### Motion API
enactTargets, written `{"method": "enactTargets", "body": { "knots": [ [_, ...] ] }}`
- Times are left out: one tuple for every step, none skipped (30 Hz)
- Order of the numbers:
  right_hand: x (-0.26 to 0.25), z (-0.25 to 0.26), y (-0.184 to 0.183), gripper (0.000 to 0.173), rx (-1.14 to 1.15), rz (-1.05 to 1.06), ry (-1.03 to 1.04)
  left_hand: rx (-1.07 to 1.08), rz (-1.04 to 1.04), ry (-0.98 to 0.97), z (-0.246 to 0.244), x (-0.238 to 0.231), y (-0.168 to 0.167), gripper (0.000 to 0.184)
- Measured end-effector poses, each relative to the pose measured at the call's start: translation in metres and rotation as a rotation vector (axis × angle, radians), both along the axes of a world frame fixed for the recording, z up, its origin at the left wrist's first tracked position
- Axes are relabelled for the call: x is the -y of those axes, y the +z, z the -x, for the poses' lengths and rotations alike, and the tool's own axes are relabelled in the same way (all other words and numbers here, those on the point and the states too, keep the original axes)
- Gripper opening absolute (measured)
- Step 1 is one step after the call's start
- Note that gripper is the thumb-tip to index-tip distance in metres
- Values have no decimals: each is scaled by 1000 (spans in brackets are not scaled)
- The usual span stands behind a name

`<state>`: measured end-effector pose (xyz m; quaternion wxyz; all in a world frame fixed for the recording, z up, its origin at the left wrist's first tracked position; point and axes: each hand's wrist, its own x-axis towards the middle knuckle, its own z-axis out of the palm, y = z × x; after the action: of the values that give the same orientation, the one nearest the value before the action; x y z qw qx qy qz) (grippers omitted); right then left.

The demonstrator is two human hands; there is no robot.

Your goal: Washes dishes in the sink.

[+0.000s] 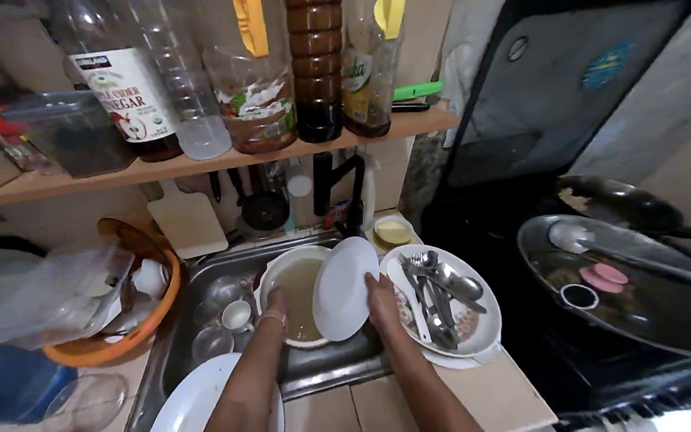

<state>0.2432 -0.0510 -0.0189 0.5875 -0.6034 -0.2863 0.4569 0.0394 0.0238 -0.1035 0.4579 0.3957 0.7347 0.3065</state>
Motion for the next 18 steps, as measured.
{"method": "enactTargets", "body": {
  "knots": [
    [-1, 1, -1, 30, -8, 2, -3, 237, -12, 107, -5, -7, -8, 35],
    [-2, 3, -2, 30, -14, 6, -3, 489, 2, 163, -9, -13, -8, 40],
    [-4, 4, -3, 30, -13, 6, 1, 726, 7, 191, -13, -18, -3, 42],
    [-6, 5, -5, 30, -5, 7, 8, 907, -10, 190, -21, -21, 10, 42],
    [-9, 6, -8, 29, 13, 6, 18, 995, -37, 166, -33, -20, 29, 41],
    [-11, 8, -10, 29, 34, 9, 34, 1018, -66, 90, -44, -17, 49, 42],
    [-13, 10, -12, 29, 51, 11, 50, 993, -96, -32, -54, -13, 67, 45],
    [-15, 13, -13, 29, 63, 12, 67, 932, -137, -161, -64, -8, 82, 47],
    [-16, 17, -13, 29, 71, 16, 79, 863, -187, -291, -72, -2, 94, 48],
    [-17, 20, -11, 29, 80, 19, 88, 778, -252, -428, -79, 4, 103, 47],
    [-17, 23, -8, 29, 90, 10, 101, 677, -319, -560, -85, 10, 109, 47],
    [-17, 25, -7, 30, 101, -15, 114, 563, -391, -672, -89, 14, 111, 47],
    [-17, 25, -6, 31, 105, -41, 134, 430, -464, -768, -91, 14, 108, 47],
    [-16, 25, -6, 31, 101, -60, 156, 300, -526, -831, -91, 13, 104, 46],
    [-15, 24, -7, 30, 103, -75, 175, 183, -578, -858, -91, 10, 98, 46],
    [-13, 22, -9, 30, 101, -97, 193, 74, -614, -842, -89, 5, 90, 47],
    [-10, 21, -10, 29, 97, -118, 203, -21, -623, -793, -86, 0, 83, 49],
    [-8, 19, -11, 29, 78, -137, 206, -82, -599, -717, -81, -7, 76, 51]
  ]
}}
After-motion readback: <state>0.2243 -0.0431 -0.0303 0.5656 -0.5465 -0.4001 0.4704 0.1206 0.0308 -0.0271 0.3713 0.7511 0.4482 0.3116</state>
